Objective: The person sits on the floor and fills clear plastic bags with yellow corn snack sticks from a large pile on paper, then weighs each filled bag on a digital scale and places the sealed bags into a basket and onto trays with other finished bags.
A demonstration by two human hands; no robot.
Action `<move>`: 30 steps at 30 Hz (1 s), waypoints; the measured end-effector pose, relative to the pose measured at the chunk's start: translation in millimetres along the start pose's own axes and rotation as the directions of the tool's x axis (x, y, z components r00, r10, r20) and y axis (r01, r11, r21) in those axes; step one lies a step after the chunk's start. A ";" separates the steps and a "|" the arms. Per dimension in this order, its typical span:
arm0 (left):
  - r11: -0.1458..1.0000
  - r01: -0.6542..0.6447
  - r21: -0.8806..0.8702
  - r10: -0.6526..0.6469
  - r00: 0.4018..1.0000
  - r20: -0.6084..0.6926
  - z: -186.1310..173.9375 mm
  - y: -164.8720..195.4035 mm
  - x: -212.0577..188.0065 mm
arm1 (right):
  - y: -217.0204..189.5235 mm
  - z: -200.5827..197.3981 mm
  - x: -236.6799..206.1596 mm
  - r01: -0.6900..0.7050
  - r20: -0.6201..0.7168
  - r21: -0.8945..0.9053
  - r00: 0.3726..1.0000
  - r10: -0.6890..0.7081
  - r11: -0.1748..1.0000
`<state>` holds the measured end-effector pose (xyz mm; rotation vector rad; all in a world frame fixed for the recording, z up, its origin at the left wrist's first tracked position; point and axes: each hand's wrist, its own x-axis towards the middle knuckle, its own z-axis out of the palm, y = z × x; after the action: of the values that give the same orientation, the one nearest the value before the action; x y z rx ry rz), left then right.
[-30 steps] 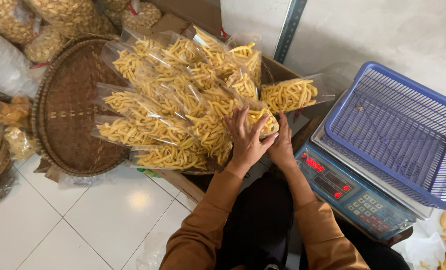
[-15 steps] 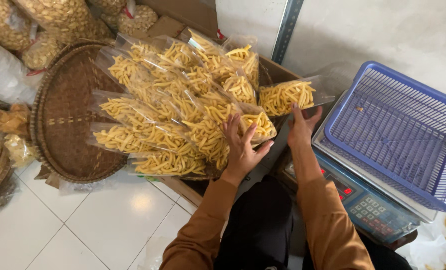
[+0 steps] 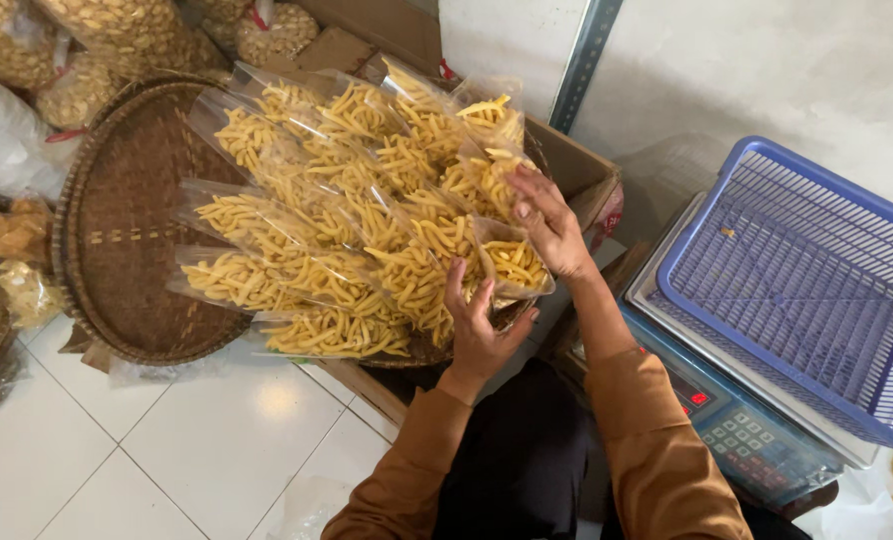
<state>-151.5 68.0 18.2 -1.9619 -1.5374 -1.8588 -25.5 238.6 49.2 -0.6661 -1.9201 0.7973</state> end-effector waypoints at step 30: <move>0.350 0.693 -0.630 -0.903 0.430 -0.029 -119.4 -30.9 -156.6 | 38.9 9.3 -65.0 -0.412 -0.362 0.672 0.542 0.759 0.615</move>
<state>-227.7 -83.8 -86.0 -0.6197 -2.2652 -3.1006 -1.2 214.4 -18.9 -1.1209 -0.7466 1.2772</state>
